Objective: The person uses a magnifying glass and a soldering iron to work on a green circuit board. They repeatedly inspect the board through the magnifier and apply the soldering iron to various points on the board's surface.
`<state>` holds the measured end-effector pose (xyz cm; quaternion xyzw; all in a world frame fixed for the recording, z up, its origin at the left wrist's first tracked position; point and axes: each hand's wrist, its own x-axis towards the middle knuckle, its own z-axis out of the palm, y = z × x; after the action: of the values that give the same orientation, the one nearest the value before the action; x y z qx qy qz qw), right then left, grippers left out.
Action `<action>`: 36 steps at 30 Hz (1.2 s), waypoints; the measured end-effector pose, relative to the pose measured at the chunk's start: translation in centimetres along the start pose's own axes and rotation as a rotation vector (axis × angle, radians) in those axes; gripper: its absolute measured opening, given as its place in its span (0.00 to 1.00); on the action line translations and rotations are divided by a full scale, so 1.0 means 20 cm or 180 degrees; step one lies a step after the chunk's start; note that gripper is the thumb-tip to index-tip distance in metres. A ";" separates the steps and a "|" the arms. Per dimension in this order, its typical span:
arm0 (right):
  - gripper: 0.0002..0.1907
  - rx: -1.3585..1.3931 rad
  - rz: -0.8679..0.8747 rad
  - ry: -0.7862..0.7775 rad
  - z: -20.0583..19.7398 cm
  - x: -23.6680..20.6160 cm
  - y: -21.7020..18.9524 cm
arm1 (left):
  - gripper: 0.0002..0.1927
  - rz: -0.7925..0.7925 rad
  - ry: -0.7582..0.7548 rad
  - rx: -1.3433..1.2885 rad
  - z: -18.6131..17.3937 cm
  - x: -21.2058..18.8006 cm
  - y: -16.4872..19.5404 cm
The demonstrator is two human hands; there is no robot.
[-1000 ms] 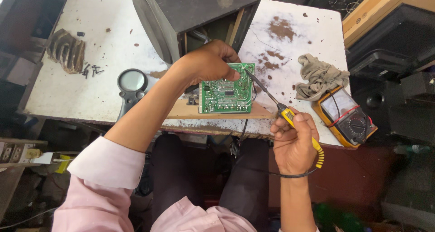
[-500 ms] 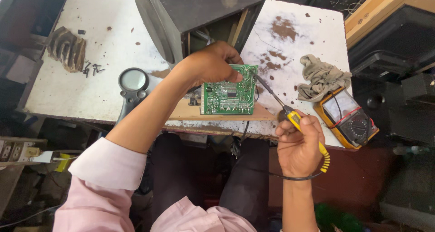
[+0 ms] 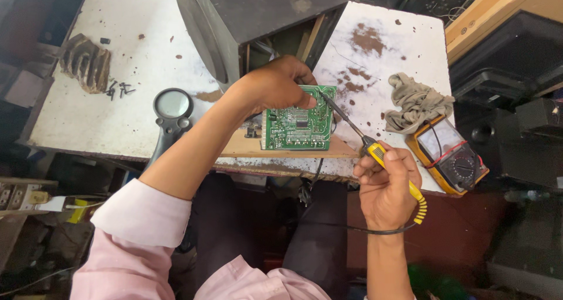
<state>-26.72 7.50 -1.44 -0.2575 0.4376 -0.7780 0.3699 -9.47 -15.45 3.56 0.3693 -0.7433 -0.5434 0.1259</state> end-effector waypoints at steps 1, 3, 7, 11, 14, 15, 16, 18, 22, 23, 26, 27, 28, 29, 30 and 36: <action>0.09 0.0015 0.0014 0.0007 0.00 0.00 0.00 | 0.18 -0.0013 0.0008 -0.0007 0.00 0.00 0.00; 0.10 0.0062 0.0064 0.0094 0.00 -0.01 0.01 | 0.18 -0.0019 0.0017 -0.0028 0.00 0.00 0.00; 0.10 0.0152 0.0069 0.0193 0.02 -0.02 0.04 | 0.18 -0.0034 0.0034 0.0041 0.00 0.00 0.01; 0.10 0.0146 0.0039 0.0137 0.03 -0.02 0.04 | 0.18 -0.0050 0.0054 0.0075 0.00 0.00 0.01; 0.10 0.0197 0.0047 0.0098 0.02 -0.02 0.04 | 0.18 -0.0106 0.0040 -0.0022 0.00 0.00 0.01; 0.10 0.0202 0.0050 0.0094 0.02 -0.02 0.04 | 0.18 -0.0098 0.0037 -0.0005 0.00 0.00 0.01; 0.10 0.0207 0.0053 0.0091 0.02 -0.02 0.04 | 0.18 -0.0091 0.0033 0.0012 0.00 0.00 0.01; 0.10 0.0215 0.0065 0.0102 0.02 -0.02 0.05 | 0.18 -0.0092 0.0037 0.0059 0.00 0.00 0.01; 0.09 0.0258 0.0112 0.0110 0.01 -0.02 0.05 | 0.19 -0.0102 0.0040 0.0076 0.00 0.00 0.01; 0.09 0.0236 0.0101 0.0107 0.01 -0.02 0.05 | 0.19 -0.0100 0.0035 0.0052 0.00 0.00 0.01; 0.09 0.0156 0.0056 0.0098 0.01 -0.02 0.05 | 0.18 0.0000 0.0018 0.0023 0.00 0.00 0.01; 0.09 0.0120 0.0038 0.0095 0.01 -0.02 0.05 | 0.19 -0.0019 0.0035 -0.0031 0.00 0.01 0.00; 0.09 0.0082 0.0018 0.0094 0.01 -0.02 0.04 | 0.19 -0.0037 0.0050 -0.0084 0.01 0.01 0.00; 0.09 0.0062 0.0023 0.0101 0.01 -0.02 0.04 | 0.20 -0.0054 0.0064 -0.0137 0.01 0.01 0.00; 0.09 0.0041 0.0025 0.0109 0.01 -0.02 0.04 | 0.19 -0.0046 0.0043 -0.0178 0.01 0.01 0.00; 0.08 0.0074 0.0050 0.0072 0.00 -0.02 0.02 | 0.17 0.0025 -0.0085 -0.0216 0.02 0.03 -0.01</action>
<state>-26.29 7.71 -1.87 -0.2410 0.4347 -0.7830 0.3739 -10.10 -15.58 3.16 0.3545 -0.7275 -0.5727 0.1305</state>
